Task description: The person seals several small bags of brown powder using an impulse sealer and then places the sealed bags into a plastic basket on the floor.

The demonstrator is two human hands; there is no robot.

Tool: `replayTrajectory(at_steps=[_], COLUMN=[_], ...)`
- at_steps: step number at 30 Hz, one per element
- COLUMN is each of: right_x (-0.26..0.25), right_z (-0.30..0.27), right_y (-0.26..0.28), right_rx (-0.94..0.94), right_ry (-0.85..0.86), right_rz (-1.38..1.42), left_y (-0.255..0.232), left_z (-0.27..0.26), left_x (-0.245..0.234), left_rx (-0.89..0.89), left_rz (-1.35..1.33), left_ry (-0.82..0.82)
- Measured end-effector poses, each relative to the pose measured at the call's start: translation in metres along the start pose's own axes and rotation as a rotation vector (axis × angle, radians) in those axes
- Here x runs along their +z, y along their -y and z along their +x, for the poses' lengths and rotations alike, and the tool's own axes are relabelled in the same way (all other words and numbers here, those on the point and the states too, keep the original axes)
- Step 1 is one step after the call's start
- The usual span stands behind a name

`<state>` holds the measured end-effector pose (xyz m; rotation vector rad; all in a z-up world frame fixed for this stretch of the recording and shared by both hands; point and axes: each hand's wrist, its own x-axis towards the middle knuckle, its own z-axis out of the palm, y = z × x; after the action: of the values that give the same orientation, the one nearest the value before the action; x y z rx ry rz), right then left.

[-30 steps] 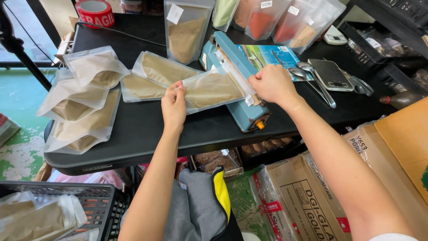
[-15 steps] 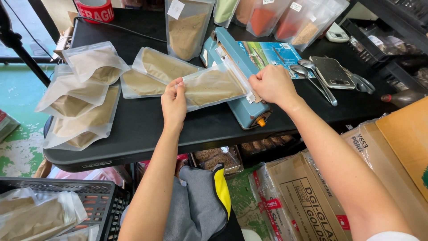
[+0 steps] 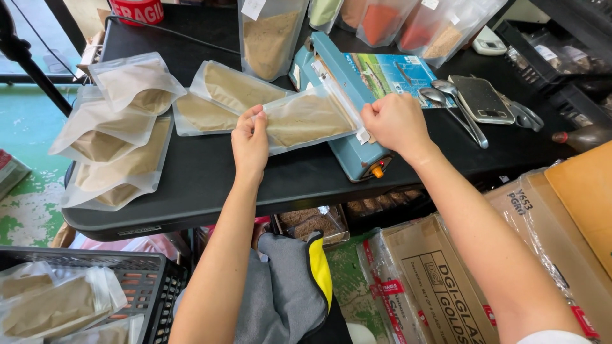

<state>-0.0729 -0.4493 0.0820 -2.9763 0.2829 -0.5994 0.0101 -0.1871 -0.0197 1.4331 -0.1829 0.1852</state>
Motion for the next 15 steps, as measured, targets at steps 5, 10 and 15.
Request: replayTrajectory(at_steps=[5, 10, 15], right_x=[0.0021, 0.0029, 0.0041], right_z=[-0.0067, -0.0092, -0.0093], right_y=[0.0046, 0.0047, 0.0026], right_rx=[-0.021, -0.013, -0.057], right_ry=[-0.072, -0.094, -0.158], right_rz=[0.057, 0.088, 0.139], left_y=[-0.0062, -0.0043, -0.0061], left_z=[-0.0018, -0.0021, -0.0032], left_x=[-0.002, -0.002, -0.0025], left_rx=[0.002, -0.016, -0.034], left_rz=[0.006, 0.015, 0.055], left_ry=[0.007, 0.018, 0.022])
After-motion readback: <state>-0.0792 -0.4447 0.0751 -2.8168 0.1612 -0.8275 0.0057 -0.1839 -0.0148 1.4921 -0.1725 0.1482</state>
